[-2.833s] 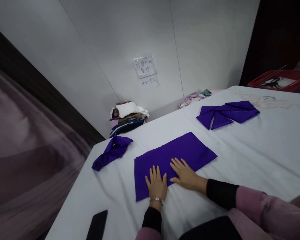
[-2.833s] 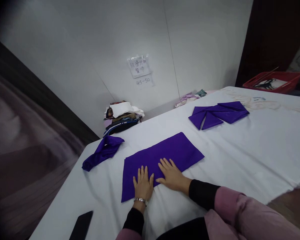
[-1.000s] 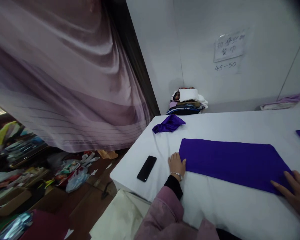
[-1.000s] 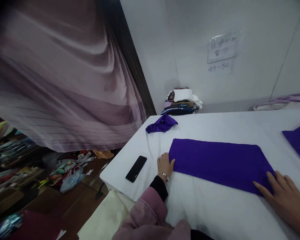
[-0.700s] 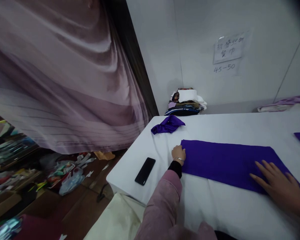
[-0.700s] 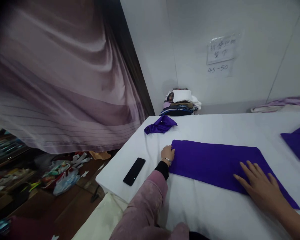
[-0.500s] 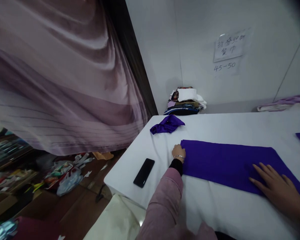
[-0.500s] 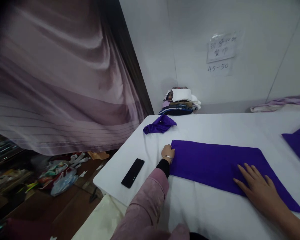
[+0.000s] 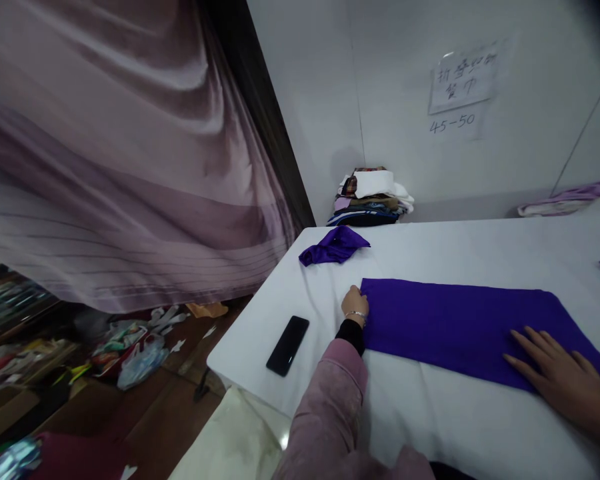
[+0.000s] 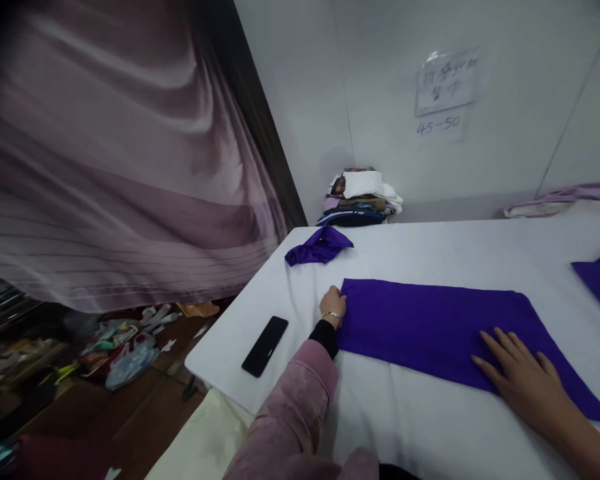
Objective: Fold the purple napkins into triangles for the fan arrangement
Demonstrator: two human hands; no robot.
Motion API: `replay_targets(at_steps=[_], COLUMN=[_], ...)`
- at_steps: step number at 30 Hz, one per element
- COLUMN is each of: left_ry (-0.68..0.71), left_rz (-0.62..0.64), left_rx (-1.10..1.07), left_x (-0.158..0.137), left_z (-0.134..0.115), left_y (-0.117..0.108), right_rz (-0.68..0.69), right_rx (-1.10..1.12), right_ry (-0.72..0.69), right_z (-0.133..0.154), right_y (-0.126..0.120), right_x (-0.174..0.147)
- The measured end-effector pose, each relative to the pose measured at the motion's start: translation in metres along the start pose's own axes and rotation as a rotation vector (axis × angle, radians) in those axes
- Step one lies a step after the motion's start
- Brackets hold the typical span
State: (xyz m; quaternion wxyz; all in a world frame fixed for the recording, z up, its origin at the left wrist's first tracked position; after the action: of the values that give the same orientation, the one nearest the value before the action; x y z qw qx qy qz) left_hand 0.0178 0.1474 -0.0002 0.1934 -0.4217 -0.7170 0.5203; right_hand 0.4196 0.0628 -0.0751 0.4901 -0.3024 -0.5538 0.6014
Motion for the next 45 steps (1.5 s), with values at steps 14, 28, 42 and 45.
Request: replay_targets(at_steps=[14,28,42,45], left_ry=[0.435,0.475,0.482,0.481], left_rz=[-0.049,0.001,-0.034,-0.03], left_rx=[0.067,0.4,0.438,0.446], left_x=[-0.055,-0.022,-0.017,-0.017], left_z=[-0.036,-0.05,-0.052,-0.052], left_y=[0.006,0.041,0.038,0.037], right_rz=[-0.024,0.13,0.021,-0.087], right_rx=[0.036,0.137,0.042,0.034], right_ry=[-0.08,-0.301,0.172,0.317], right_z=[0.041,0.165,-0.055,-0.102], right_y=[-0.013,0.006,-0.041,-0.06], right_x=[0.04,0.161,0.108,0.087])
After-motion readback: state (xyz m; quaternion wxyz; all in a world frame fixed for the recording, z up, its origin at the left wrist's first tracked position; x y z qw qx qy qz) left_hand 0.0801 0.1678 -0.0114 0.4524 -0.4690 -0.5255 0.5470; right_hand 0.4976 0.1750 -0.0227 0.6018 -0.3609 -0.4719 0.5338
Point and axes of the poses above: each hand's wrist, its own x-axis towards the middle knuckle, its own y-axis out of the palm, z = x × y, the point moved 5 cm from there along x, towards the middle knuckle, and after that the axes turned 14 degrees about -y, right-handed, at the moved point
